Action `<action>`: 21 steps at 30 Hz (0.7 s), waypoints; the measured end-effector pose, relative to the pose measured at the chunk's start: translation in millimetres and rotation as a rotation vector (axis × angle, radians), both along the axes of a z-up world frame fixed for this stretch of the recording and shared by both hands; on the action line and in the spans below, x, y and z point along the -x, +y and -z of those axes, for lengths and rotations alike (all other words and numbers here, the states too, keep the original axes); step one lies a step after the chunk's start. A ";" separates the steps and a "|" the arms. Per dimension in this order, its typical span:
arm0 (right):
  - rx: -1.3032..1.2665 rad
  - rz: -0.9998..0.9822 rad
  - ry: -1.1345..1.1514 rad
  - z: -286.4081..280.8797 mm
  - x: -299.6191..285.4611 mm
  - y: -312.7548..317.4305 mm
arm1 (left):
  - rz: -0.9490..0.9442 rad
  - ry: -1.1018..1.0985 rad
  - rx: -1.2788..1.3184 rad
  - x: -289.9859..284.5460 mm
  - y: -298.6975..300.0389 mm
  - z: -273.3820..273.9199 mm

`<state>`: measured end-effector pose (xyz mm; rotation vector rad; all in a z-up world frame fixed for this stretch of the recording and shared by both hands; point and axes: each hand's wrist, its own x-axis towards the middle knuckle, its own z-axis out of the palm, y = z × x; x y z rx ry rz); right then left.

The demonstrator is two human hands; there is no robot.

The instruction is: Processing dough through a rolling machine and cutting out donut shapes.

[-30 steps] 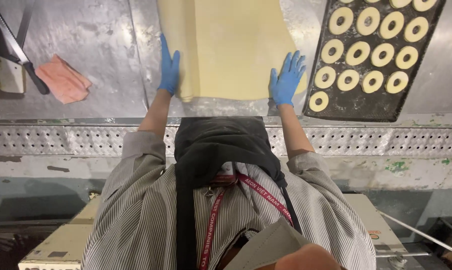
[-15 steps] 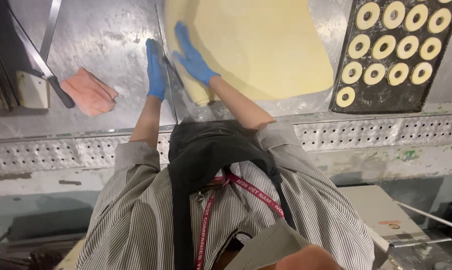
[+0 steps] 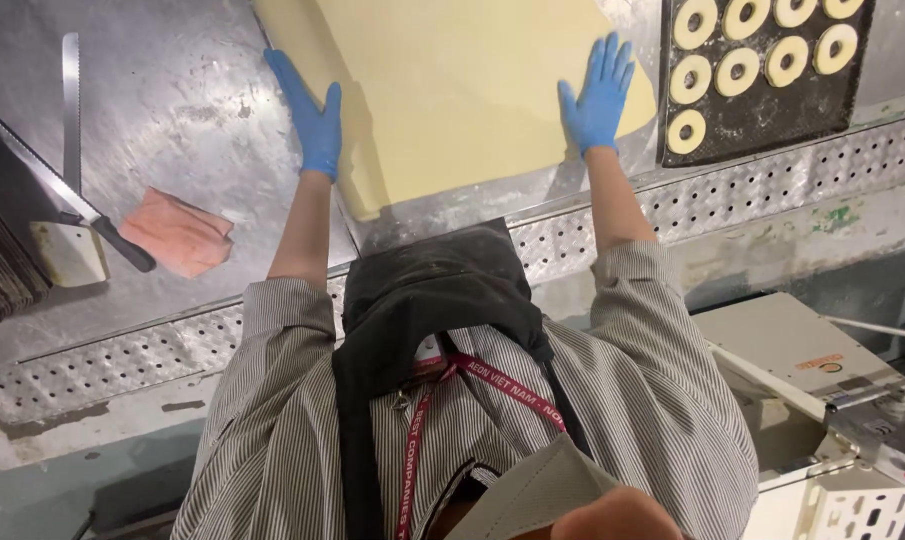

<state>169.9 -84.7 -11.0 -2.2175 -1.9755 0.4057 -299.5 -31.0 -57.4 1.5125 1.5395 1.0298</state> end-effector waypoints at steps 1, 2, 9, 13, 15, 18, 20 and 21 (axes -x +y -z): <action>-0.045 0.070 -0.014 2.6 3.8 17.5 | -0.028 -0.058 0.046 2.3 -5.7 1.2; -0.099 0.138 -0.029 5.0 5.5 41.9 | -0.057 -0.118 0.083 2.3 -4.8 3.2; 0.033 -0.327 0.078 -19.7 210.3 58.5 | 0.045 -0.181 0.063 14.6 -29.9 12.9; 0.009 -0.607 0.214 2.4 218.6 -10.6 | -0.043 -0.233 0.080 -3.8 -0.7 14.0; 0.021 -0.570 0.222 7.7 162.6 -14.8 | -0.073 -0.224 0.115 -15.2 20.7 15.4; 0.060 -0.185 0.120 13.4 52.4 -24.5 | 0.047 -0.237 0.050 -12.2 19.3 10.0; -0.185 0.207 -0.041 22.8 -29.5 -24.3 | 0.043 -0.385 0.165 -10.8 13.7 -7.6; -0.190 0.200 -0.039 20.0 -48.2 -20.0 | 0.037 -0.386 0.159 -13.3 -2.5 -10.2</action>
